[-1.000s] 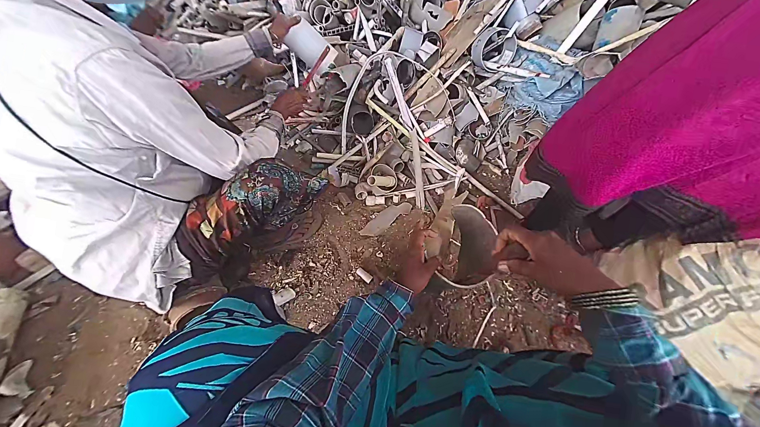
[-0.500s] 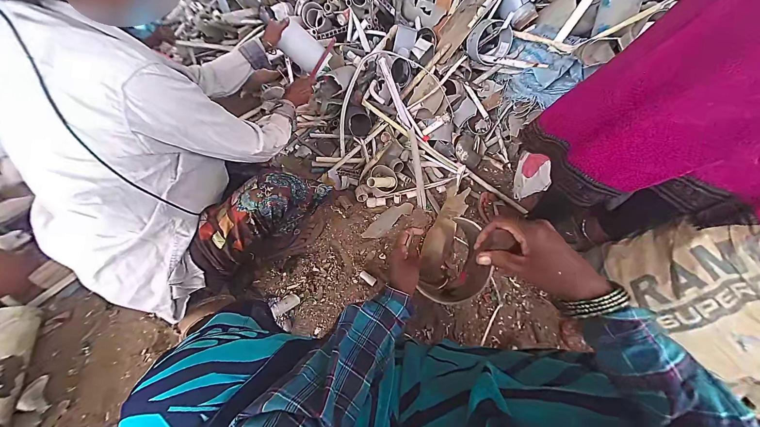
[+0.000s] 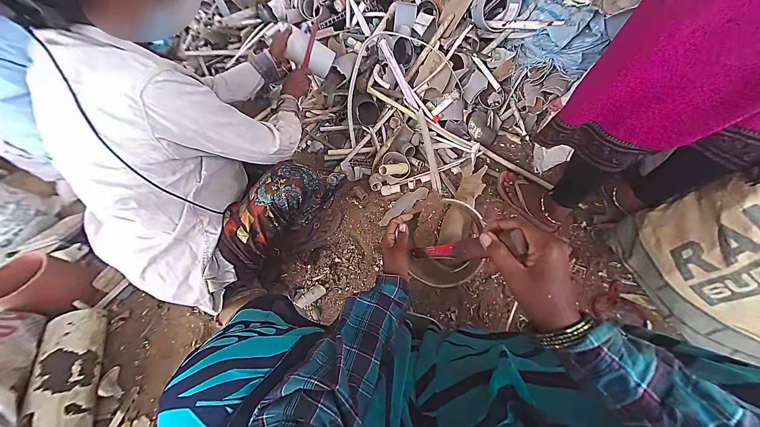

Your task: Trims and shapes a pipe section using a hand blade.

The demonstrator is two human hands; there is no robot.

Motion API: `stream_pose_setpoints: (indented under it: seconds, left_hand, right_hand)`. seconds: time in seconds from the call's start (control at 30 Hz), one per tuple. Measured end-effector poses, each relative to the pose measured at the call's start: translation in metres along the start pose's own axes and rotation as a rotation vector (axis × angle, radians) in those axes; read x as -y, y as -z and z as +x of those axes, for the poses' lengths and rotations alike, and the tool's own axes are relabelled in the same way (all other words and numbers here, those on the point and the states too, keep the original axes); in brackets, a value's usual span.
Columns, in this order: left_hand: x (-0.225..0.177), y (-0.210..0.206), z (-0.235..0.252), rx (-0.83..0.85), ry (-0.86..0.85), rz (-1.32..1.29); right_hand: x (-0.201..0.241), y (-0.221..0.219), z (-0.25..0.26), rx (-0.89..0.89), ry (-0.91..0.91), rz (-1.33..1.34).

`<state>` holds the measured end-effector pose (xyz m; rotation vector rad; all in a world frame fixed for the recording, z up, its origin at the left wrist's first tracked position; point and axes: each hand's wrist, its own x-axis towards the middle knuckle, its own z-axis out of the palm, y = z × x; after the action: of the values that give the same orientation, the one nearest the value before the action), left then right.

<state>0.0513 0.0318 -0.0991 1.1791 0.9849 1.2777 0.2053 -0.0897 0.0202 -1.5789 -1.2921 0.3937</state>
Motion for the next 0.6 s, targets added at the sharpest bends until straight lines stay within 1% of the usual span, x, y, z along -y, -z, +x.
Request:
stream_pose_setpoints:
  seconds: [0.07,0.1,0.13,0.23,0.27,0.3,0.33,0.4,0.43,0.47,0.53,0.6]
  left_hand:
    - [-0.001,0.004,0.003,-0.058,-0.006,0.006]
    - [0.000,0.005,0.002,-0.083,-0.008,0.008]
    - [0.000,0.005,0.003,-0.090,-0.015,0.010]
    - [-0.002,0.000,0.001,-0.121,-0.002,0.013]
    - [-0.004,-0.001,-0.001,-0.140,0.011,0.015]
    - [-0.005,-0.001,-0.003,-0.150,0.022,0.023]
    - [-0.005,-0.001,-0.003,-0.146,0.027,0.031]
    - [-0.005,0.000,-0.004,-0.158,0.049,0.064]
    - [-0.005,0.000,-0.005,-0.167,0.059,0.076]
    - [-0.006,-0.002,-0.004,-0.177,0.065,0.082]
    - [-0.010,-0.005,-0.003,-0.205,0.079,0.072]
    - [-0.009,-0.003,-0.002,-0.181,0.073,0.067]
  right_hand:
    - [-0.014,-0.008,-0.003,0.152,-0.201,-0.021]
    - [-0.018,-0.011,-0.004,0.177,-0.264,-0.012]
    - [-0.017,-0.013,-0.004,0.141,-0.254,0.005]
    - [0.005,-0.007,-0.004,-0.064,-0.020,0.070]
    - [0.008,-0.006,-0.005,-0.092,0.018,0.077]
    - [0.006,-0.007,-0.007,-0.077,0.011,0.060]
    - [-0.001,-0.009,-0.009,-0.022,-0.034,0.028]
    - [-0.015,-0.015,-0.013,0.133,-0.149,-0.008]
    - [-0.018,-0.018,-0.017,0.152,-0.144,-0.011]
    - [-0.015,-0.020,-0.020,0.121,-0.077,-0.010]
    - [0.003,-0.015,-0.024,-0.009,0.137,0.001]
    - [0.018,-0.007,-0.026,-0.073,0.250,0.048]
